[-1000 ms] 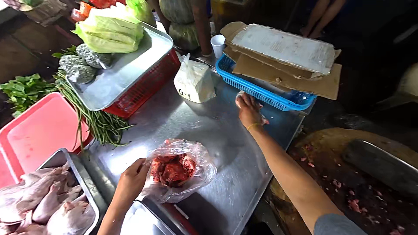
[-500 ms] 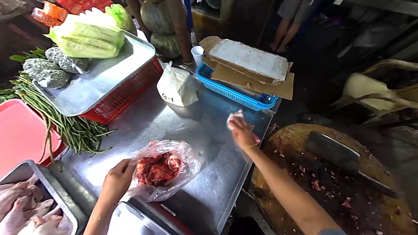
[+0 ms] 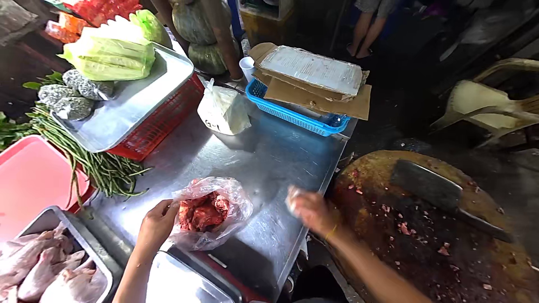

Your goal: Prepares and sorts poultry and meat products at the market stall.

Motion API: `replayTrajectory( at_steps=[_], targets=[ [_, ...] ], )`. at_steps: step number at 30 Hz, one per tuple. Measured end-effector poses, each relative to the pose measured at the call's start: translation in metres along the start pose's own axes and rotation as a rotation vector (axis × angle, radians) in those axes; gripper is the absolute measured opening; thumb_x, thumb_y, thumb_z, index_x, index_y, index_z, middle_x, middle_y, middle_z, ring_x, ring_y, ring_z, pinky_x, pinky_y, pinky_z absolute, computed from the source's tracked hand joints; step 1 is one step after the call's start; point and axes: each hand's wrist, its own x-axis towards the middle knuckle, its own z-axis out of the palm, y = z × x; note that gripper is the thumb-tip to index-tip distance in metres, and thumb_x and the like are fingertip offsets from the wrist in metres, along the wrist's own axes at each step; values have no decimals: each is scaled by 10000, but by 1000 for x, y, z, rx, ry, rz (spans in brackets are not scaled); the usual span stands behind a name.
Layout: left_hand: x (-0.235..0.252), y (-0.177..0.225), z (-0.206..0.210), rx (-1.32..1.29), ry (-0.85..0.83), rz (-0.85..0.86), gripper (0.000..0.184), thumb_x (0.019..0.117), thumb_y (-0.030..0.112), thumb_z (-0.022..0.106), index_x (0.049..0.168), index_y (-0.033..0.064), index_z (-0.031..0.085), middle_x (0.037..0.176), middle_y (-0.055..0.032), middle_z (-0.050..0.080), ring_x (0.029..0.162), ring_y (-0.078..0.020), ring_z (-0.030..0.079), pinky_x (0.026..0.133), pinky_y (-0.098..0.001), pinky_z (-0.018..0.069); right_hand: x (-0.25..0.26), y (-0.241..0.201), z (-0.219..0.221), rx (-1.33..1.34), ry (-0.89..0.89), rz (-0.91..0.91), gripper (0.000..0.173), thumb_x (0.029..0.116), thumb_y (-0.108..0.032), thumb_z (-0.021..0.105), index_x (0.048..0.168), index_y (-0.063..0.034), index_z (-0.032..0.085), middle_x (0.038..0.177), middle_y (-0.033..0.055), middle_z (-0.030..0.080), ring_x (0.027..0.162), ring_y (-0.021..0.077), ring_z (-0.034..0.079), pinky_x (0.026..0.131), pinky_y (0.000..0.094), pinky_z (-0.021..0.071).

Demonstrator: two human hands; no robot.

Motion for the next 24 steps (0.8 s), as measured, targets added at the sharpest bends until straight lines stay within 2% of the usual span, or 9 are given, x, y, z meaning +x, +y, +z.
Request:
replayTrajectory(
  at_steps=[2, 5, 8, 11, 13, 16, 19, 21, 24],
  targets=[
    [-2, 1, -4, 4, 6, -21, 302, 1057, 249, 532, 1142, -7, 669, 882, -139, 652, 760, -203, 585, 745, -463, 482, 58, 54, -27, -137, 231, 188, 236, 951, -139, 617, 1113, -91, 780, 1257, 151, 710, 1228, 387, 626, 1057, 631, 456],
    [-6, 1, -10, 30, 17, -44, 292, 1056, 240, 536, 1155, -2, 667, 889, -135, 656, 761, -197, 584, 749, -451, 481, 94, 87, -30, -146, 479, 492, 379, 980, -57, 508, 1324, -34, 666, 1524, 220, 498, 1441, 420, 426, 1217, 583, 278],
    [-9, 0, -14, 29, 25, -43, 299, 1059, 240, 528, 1162, -5, 665, 874, -124, 647, 747, -182, 574, 734, -425, 479, 35, 13, 0, 121, 489, 713, 547, 1051, -137, 444, 1542, 83, 342, 1598, 288, 345, 1493, 377, 354, 1243, 484, 296],
    [-11, -1, -15, 17, 12, -61, 305, 1062, 242, 526, 1173, -7, 663, 889, -134, 656, 764, -194, 588, 749, -435, 486, -54, -89, 37, 442, 376, 924, 622, 1049, -260, 454, 1538, 63, 245, 1345, 282, 541, 1196, 299, 618, 968, 444, 552],
    [-9, 3, -16, 17, -2, -82, 311, 1065, 249, 530, 1177, -7, 665, 920, -152, 669, 798, -218, 605, 781, -467, 489, -93, -114, 42, 789, 198, 1083, 726, 1069, -349, 410, 1625, -10, 88, 1603, 268, 316, 1447, 293, 415, 1189, 444, 369],
    [-5, 10, -13, 3, -31, -102, 312, 1067, 257, 530, 1183, 2, 667, 925, -149, 671, 809, -221, 610, 792, -471, 491, -88, -108, 37, 985, 195, 1281, 606, 1059, -349, 421, 1567, -52, 280, 1455, 222, 477, 1272, 283, 540, 1027, 478, 490],
    [-5, 15, -14, 20, -66, -124, 356, 1066, 272, 526, 1249, -7, 649, 998, -203, 690, 897, -300, 658, 870, -533, 510, -64, -120, -7, 1050, 73, 1379, 384, 1033, -108, 512, 1393, 2, 438, 1097, 198, 639, 929, 270, 673, 771, 460, 591],
    [-6, 16, -17, 28, -57, -146, 394, 1047, 266, 550, 1322, -8, 618, 1069, -233, 687, 977, -350, 665, 927, -561, 505, -59, -125, -36, 1022, -3, 1282, 516, 946, -6, 566, 1441, 0, 420, 1150, 192, 636, 952, 245, 677, 801, 439, 595],
    [-12, 7, -15, 51, -20, -187, 492, 1004, 292, 618, 1393, -4, 561, 1220, -266, 654, 1132, -407, 643, 1006, -601, 488, -50, -127, -44, 728, -85, 805, 689, 864, -61, 632, 1506, 36, 401, 1363, 202, 588, 1191, 189, 624, 1002, 347, 540]
  ],
)
